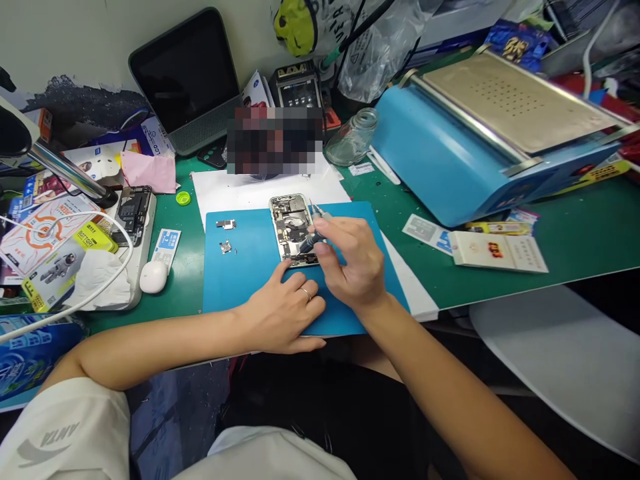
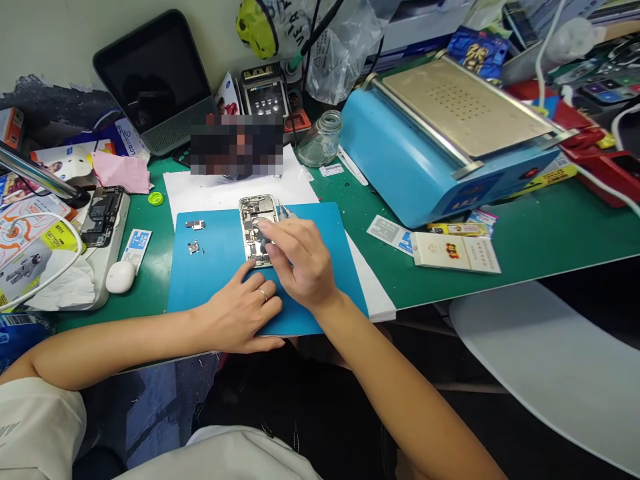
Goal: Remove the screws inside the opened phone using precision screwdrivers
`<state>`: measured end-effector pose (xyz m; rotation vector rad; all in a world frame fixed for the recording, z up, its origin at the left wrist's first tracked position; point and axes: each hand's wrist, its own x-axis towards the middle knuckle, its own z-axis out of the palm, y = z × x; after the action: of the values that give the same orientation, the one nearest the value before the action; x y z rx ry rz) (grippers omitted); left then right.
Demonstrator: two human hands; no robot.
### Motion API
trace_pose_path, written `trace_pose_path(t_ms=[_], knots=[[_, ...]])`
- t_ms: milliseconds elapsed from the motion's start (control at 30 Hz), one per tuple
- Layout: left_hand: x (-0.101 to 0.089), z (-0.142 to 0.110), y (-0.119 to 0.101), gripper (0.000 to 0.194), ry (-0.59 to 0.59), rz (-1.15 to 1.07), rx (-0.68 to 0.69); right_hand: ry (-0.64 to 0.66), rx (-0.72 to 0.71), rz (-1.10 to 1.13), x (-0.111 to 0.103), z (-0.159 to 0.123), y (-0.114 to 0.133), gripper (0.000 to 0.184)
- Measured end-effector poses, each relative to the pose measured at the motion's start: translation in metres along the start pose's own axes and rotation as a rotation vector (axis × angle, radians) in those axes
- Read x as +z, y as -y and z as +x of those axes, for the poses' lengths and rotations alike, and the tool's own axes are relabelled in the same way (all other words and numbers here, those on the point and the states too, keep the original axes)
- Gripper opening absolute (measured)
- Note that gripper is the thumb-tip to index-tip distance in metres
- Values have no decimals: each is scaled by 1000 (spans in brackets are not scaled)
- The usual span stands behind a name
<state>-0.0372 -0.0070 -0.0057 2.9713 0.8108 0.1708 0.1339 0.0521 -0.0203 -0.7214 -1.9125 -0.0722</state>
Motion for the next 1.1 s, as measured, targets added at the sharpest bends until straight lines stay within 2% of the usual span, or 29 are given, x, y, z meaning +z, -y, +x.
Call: trace_pose_path(t_ms=[133, 367, 533, 733, 933, 1100], knots=[[-1, 0, 0, 49, 10, -3, 3, 23, 28, 66, 1, 0, 1, 54], [-1, 0, 0, 50, 4, 6, 5, -34, -13, -39, 3, -2, -1, 49], [-2, 1, 0, 49, 22, -1, 7, 14, 16, 39, 2, 0, -1, 53], [-2, 2, 0, 49, 25, -9, 3, -11, 25, -51, 2, -1, -1, 49], [-2, 1, 0, 49, 17, -16, 3, 57, 61, 70, 3, -1, -1, 49], [-1, 1, 0, 48, 5, -23, 1, 36, 46, 27, 5, -1, -2, 46]])
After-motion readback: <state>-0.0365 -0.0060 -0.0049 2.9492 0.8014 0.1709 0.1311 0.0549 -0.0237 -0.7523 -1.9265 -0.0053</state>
